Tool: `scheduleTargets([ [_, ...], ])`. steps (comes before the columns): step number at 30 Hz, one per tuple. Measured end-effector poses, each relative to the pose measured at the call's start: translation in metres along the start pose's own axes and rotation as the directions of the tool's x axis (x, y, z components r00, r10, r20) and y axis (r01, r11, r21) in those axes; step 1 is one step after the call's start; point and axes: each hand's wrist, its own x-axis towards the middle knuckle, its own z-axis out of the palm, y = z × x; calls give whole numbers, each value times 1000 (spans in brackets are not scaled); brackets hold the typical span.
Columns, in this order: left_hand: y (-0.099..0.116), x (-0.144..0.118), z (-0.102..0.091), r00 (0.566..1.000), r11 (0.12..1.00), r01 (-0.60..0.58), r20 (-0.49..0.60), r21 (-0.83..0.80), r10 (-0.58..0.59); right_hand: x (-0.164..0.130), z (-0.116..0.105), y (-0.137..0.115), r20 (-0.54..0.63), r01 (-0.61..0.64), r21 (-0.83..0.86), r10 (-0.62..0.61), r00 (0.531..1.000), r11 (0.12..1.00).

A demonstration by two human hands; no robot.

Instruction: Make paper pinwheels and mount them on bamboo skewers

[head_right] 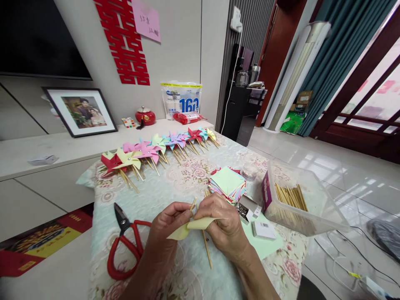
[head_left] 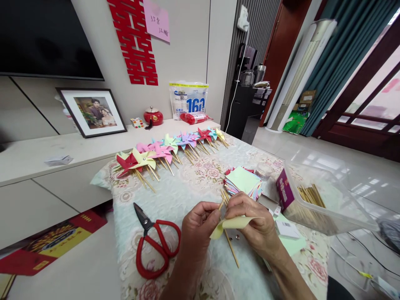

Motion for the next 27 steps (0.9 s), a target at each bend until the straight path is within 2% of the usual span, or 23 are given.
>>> scheduleTargets([
  [13,7,-10,8,994,995,-89,64,53,86,0,1,-3,-83,8,-2,-9,997,1000],
  [21,5,-12,7,980,981,-185,81,53,180,0,1,-3,-117,30,-15,-31,993,999],
  [27,4,-11,7,984,985,-162,80,61,157,1,2,-3,-127,22,7,-21,992,1000],
])
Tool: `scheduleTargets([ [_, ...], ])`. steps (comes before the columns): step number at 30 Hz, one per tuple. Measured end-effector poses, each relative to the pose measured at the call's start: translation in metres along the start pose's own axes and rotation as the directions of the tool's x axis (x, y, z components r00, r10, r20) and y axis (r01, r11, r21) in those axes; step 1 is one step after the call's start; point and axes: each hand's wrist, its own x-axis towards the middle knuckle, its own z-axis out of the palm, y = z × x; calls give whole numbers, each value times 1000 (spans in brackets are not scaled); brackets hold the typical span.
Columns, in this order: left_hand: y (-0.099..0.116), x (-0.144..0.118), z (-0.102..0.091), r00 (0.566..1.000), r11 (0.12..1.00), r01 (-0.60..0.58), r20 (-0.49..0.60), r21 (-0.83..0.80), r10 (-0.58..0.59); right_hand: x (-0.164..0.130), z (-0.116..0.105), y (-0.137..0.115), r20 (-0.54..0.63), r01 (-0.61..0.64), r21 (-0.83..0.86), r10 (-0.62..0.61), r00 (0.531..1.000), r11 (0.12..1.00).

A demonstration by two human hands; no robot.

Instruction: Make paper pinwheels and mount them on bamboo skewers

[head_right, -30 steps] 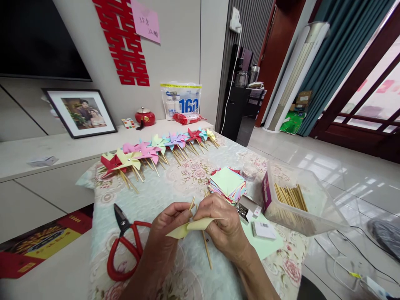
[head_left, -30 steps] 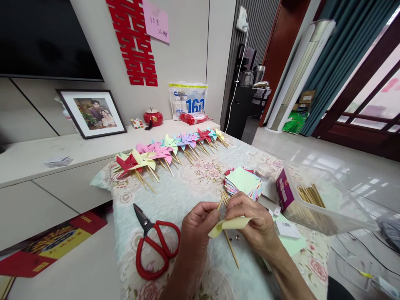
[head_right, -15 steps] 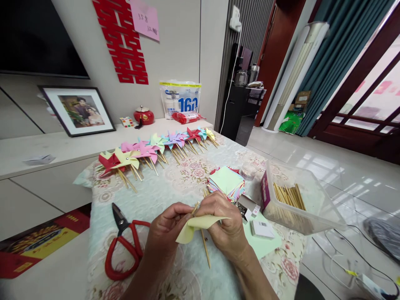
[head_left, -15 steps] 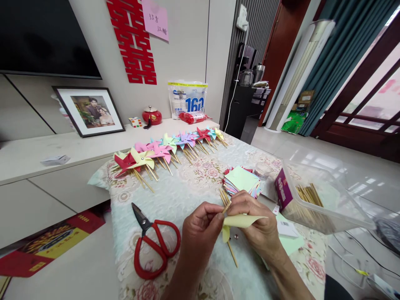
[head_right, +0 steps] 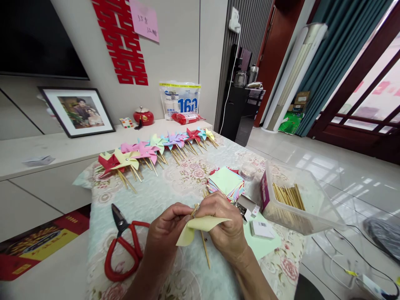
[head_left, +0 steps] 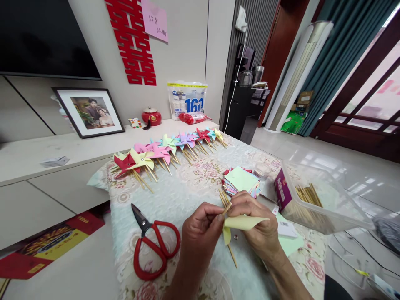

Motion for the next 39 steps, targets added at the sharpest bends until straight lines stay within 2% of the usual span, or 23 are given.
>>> scheduleTargets([
  [11,-7,1,-8,994,987,-94,60,131,86,-1,0,1,18,-5,-3,6,1000,1000],
  [16,-9,-1,-10,980,971,-190,83,145,180,-2,1,-1,14,-9,-19,9,1000,1000],
  [20,-11,-2,-10,973,963,-225,81,147,215,-3,2,-1,19,-7,-34,7,1000,999],
  [39,-12,-2,-8,974,964,-226,30,142,224,-5,6,-2,16,2,-45,-1,1000,999],
])
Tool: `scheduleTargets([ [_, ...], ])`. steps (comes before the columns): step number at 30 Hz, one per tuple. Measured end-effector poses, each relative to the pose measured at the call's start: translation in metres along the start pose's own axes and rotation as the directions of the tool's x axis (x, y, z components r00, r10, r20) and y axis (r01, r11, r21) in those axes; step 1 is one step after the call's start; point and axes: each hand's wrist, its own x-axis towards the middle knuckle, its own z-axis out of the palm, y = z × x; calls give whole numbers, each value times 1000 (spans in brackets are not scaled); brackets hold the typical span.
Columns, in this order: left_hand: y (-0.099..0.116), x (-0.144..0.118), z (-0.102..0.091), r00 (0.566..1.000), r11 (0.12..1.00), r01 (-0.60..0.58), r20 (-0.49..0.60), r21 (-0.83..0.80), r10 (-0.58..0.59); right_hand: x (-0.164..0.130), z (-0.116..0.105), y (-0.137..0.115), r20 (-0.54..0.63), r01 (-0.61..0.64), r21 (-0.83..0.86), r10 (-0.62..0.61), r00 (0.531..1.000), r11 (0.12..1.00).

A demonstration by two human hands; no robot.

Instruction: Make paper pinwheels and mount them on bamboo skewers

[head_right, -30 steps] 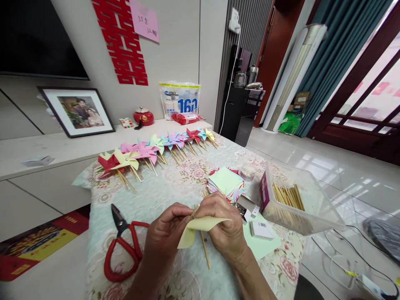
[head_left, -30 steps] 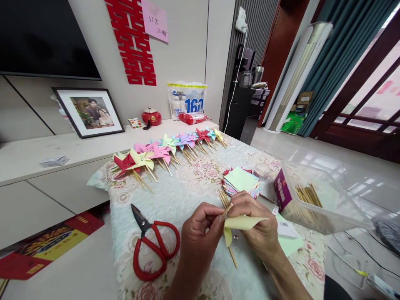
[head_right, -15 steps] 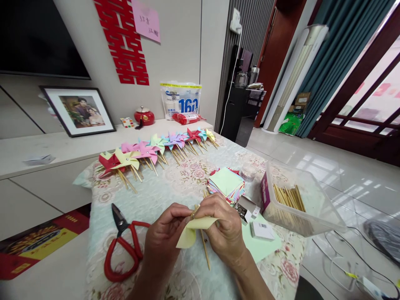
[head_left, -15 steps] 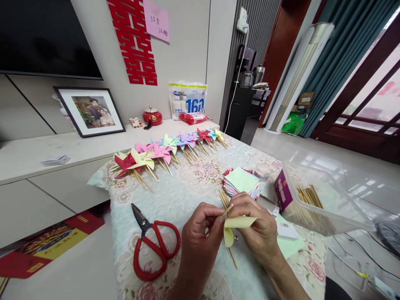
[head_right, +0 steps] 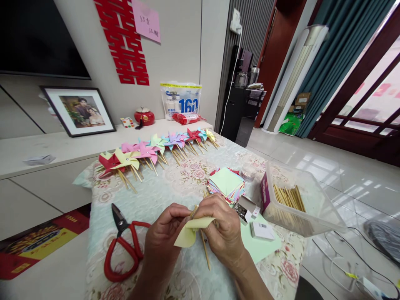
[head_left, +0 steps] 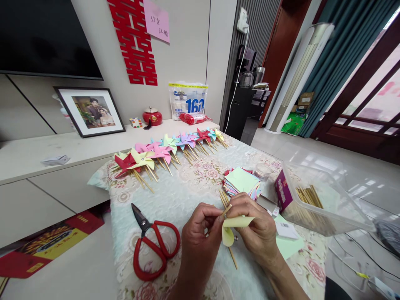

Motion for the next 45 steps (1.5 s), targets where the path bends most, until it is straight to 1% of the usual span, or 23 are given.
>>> scheduleTargets([
  [9,0,-1,0,999,999,-42,-18,22,43,-1,2,0,-8,5,-28,-5,1000,1000],
  [16,-6,-4,-2,990,988,-137,15,67,137,-2,3,-1,-26,-15,-21,15,1000,1000],
  [18,-6,-4,-2,988,984,-154,19,92,152,-3,4,0,-32,-28,-4,27,999,1000],
  [23,-2,-4,-2,979,966,-202,30,162,199,-5,7,4,-114,-63,127,78,990,990],
  [26,3,-3,-3,965,938,-263,49,227,258,-5,7,5,-113,-83,157,102,988,984],
  [29,7,-2,-3,945,901,-325,68,287,319,-5,7,5,-117,-79,171,100,988,982],
  [34,14,-2,0,926,866,-375,86,330,368,-5,7,4,-132,-86,187,112,985,979],
  [36,16,-2,0,916,850,-399,98,344,390,-5,7,3,-129,-98,177,122,984,979],
  [41,17,-3,0,891,798,-449,133,402,434,-4,6,3,-131,-60,148,79,988,987],
  [45,17,-2,0,869,764,-487,148,424,472,-4,4,4,-133,-66,108,80,988,992],
])
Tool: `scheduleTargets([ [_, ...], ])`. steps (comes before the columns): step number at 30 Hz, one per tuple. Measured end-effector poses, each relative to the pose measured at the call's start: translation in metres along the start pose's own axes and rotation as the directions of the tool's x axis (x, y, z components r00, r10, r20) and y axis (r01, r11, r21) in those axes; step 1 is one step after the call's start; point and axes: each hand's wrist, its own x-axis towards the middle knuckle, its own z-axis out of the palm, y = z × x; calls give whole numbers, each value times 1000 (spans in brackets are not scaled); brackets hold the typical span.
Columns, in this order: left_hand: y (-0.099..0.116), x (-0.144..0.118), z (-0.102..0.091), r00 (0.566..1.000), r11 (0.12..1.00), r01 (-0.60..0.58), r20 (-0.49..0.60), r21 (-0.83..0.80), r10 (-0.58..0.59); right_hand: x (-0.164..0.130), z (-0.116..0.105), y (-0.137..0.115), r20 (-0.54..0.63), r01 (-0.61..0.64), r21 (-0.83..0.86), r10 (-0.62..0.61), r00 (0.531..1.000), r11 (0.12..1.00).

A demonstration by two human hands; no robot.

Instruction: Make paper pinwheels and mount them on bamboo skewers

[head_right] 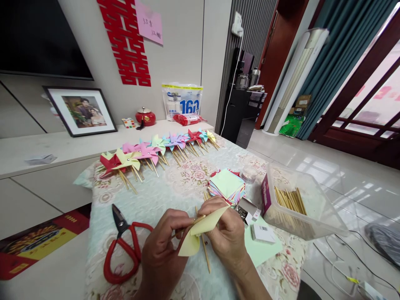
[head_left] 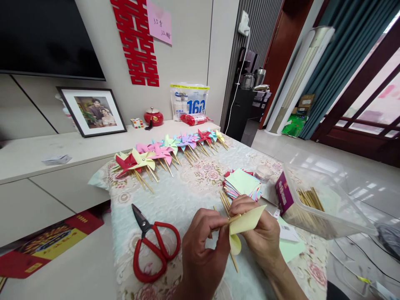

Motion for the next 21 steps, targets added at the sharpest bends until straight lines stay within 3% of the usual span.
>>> scheduleTargets([
  [5,-1,-2,-1,999,1000,-4,33,-15,5,-3,-1,0,-6,-30,11,30,1000,999],
  [15,3,-7,2,987,993,75,148,-96,-60,-7,-3,6,-18,-309,164,316,948,937],
  [21,-2,-9,11,967,972,230,122,-35,-225,-2,-6,8,-6,-412,237,426,905,880],
])
